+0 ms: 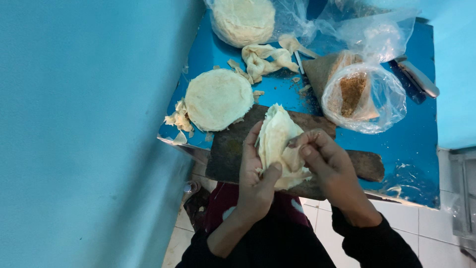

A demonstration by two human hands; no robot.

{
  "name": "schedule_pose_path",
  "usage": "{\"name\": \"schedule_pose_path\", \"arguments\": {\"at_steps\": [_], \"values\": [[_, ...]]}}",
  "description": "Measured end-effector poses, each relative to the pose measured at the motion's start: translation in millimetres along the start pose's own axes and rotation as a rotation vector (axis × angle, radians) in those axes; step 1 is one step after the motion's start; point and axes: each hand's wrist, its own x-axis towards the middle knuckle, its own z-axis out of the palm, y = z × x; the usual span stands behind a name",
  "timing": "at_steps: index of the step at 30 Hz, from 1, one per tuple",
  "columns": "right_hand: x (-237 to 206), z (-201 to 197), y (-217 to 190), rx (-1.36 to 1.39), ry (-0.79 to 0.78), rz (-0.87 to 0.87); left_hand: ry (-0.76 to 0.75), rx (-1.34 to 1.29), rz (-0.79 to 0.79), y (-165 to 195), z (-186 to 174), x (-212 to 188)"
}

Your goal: The person sits at a small blue table and stretches thin dough rounds by hand, pulling and draping each piece over their hands to enlarge it, then lays it flat on a wooden board and presses the edges. Several finished dough rounds accumulate on the table next to a plastic bag of brown filling and scraps of torn dough.

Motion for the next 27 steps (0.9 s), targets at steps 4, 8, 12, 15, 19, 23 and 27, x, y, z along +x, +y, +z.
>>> {"name": "schedule_pose_path", "arguments": {"at_steps": [4, 8, 12, 15, 19, 23, 27], "values": [[-1, 9, -4, -0.119, -0.111, -0.194, -0.007, -0.132, -0.031, -1, 0, 2], [-2, 14, -12, -0.194, -0.093, -0.155, -0.031, -0.226, -0.044, 0, -1, 4], [-3, 13, -21, -0.445, 0.02, -0.215, -0.065, -0.181, -0.058, 4, -2, 4], [-4, 13, -21, -0.554, 0.064, -0.365, -0.121, 0.081, -0.067, 7, -3, 3], [-6, 12, -14, -0.519, 0.068, -0.397, -0.067, 0.203, -0.059, 3, -4, 2], [-3, 3, -5, -0.411, 0.126, -0.18, 0.023, 0.119, -0.069, -3, -10, 0], [5, -3, 0, -0.095, 0.042, -0.035, 0.071, -0.017, -0.095, -4, -13, -2]]}}
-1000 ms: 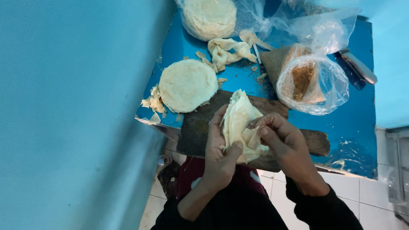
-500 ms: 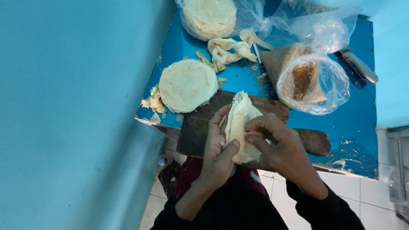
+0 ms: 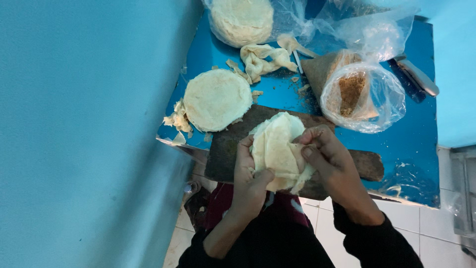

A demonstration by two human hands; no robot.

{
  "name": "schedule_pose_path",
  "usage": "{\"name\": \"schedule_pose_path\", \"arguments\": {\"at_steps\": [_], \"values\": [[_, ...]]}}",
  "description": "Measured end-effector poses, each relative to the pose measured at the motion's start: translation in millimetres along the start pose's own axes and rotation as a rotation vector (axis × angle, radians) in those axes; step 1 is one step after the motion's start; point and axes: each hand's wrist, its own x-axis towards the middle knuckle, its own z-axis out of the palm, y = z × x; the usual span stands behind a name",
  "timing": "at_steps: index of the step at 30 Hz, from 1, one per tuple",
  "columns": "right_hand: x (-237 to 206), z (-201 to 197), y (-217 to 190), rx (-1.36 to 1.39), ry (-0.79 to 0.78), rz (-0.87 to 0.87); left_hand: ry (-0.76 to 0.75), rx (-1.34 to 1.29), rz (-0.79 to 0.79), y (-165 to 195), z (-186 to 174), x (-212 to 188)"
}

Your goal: The person sits at a small blue table and stretches thin dough rounds by hand, pulling and draping each piece over their hands to enlarge it, then lays it flat on a wooden board and presses the edges. Several finished dough rounds accumulate on the table next to a plastic bag of brown filling and scraps of torn dough.

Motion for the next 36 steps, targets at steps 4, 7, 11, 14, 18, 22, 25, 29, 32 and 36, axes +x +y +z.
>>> {"name": "schedule_pose_path", "arguments": {"at_steps": [4, 7, 11, 14, 18, 22, 25, 29, 32, 36], "values": [[2, 4, -1, -0.026, -0.027, 0.021, 0.017, 0.104, 0.055, -1, 6, 0], [1, 7, -5, -0.131, -0.068, -0.072, 0.082, 0.257, 0.099, -4, 11, 1], [2, 3, -6, -0.29, -0.048, -0.172, 0.13, 0.238, 0.041, -3, 7, 0], [2, -2, -3, -0.293, 0.066, -0.168, 0.122, 0.333, 0.113, 0, 1, -2], [2, 2, 6, -0.199, 0.094, -0.106, 0.138, 0.217, 0.122, -2, 7, 0], [2, 6, 13, -0.29, 0.06, -0.317, 0.133, 0.342, 0.169, -3, 15, 1], [5, 1, 12, -0.174, 0.068, -0.214, 0.236, 0.405, 0.132, -3, 12, 5], [8, -4, 8, -0.043, 0.061, -0.051, 0.249, 0.54, 0.224, -4, 5, 3], [8, -1, 6, -0.063, -0.048, -0.048, 0.246, 0.429, 0.2, -6, 3, 3], [10, 6, 7, -0.289, -0.013, -0.281, 0.254, 0.374, 0.18, -7, 2, 2]]}}
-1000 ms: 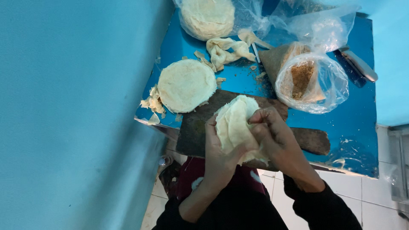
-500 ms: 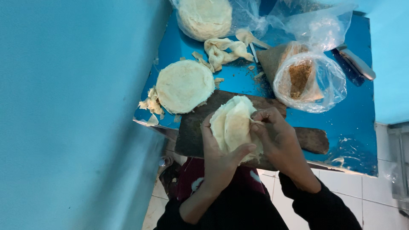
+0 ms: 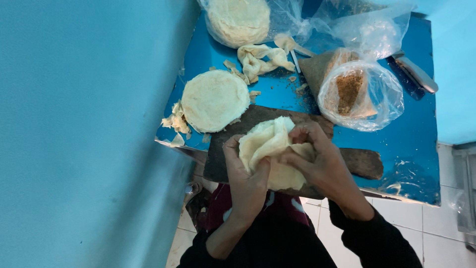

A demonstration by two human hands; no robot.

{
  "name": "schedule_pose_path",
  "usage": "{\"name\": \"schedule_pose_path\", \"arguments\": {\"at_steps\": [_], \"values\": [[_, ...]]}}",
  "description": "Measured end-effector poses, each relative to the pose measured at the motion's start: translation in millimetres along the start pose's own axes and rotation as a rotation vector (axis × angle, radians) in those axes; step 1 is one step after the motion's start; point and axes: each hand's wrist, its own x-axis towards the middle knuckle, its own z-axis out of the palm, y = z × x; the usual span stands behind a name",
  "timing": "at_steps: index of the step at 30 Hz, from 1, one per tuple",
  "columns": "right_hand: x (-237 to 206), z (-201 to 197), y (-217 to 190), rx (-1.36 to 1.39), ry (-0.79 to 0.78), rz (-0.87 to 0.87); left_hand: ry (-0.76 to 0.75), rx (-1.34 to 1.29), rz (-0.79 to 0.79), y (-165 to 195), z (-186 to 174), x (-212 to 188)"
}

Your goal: The person sits at a small blue table and stretches thin dough rounds by hand, pulling and draping each piece over their hands to enlarge it, then lays it flat on a wooden board and presses the edges. Several finished dough rounds accumulate on the table next to a plastic bag of brown filling and scraps of torn dough.

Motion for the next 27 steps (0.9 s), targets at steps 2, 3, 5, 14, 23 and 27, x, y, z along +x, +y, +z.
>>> {"name": "schedule_pose_path", "arguments": {"at_steps": [2, 3, 5, 14, 23, 27], "values": [[2, 0, 2, -0.137, 0.098, 0.05, -0.006, -0.014, 0.005, 1, -1, 0], [2, -2, 3, -0.126, 0.129, 0.058, -0.008, -0.021, 0.008, 1, -2, 0], [3, -6, 6, -0.105, 0.19, 0.076, 0.01, 0.008, -0.019, 3, -4, 0], [7, -14, 16, 0.053, 0.194, 0.215, -0.005, -0.099, -0.081, 10, -7, 4], [16, -60, 28, 0.508, 0.317, 0.454, 0.117, -0.33, -0.17, 38, -39, 16], [6, -80, 26, 0.396, 0.34, 0.493, 0.144, -0.385, -0.008, 54, -64, 19]]}}
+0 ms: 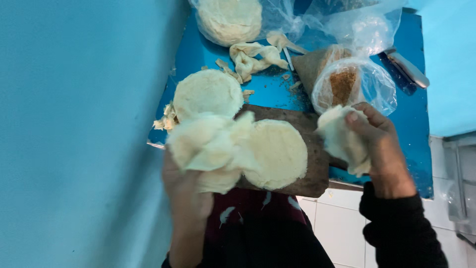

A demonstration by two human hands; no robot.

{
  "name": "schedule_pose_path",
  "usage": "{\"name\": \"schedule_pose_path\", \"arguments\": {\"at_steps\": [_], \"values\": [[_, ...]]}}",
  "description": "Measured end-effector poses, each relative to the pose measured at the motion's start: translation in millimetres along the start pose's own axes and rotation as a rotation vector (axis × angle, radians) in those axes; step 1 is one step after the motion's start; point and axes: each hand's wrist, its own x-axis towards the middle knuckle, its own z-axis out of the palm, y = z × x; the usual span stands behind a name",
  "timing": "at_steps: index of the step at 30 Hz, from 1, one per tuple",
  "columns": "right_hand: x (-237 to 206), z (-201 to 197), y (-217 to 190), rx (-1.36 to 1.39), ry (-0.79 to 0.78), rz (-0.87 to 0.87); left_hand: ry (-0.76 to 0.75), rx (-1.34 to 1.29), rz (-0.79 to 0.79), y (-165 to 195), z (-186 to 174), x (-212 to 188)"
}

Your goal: The person sits at a small blue table and stretches thin dough rounds by hand, pulling and draping each piece over their hands to enlarge it, then lays it flat on a wooden board and presses the edges. Several finished dough rounds accumulate on the table next to a plastic bag of brown filling and scraps of torn dough.

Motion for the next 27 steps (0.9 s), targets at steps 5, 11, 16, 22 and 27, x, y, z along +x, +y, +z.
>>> {"name": "schedule_pose_path", "arguments": {"at_steps": [5, 11, 16, 22, 27], "values": [[-7, -10, -15, -0.124, -0.043, 0.039, 0.057, 0.044, 0.167, 38, -15, -2], [-19, 25, -18, -0.062, -0.188, 0.106, 0.07, -0.022, 0.162, 40, -8, 4], [-10, 71, 22, 0.1, -0.306, 0.065, 0.023, -0.046, 0.154, 35, -9, 8], [-3, 72, 57, -0.165, -0.38, 0.137, 0.064, -0.035, 0.126, 31, -10, 10], [-7, 66, 44, -0.27, -0.404, 0.13, 0.067, -0.069, 0.069, 28, -5, 11]]}}
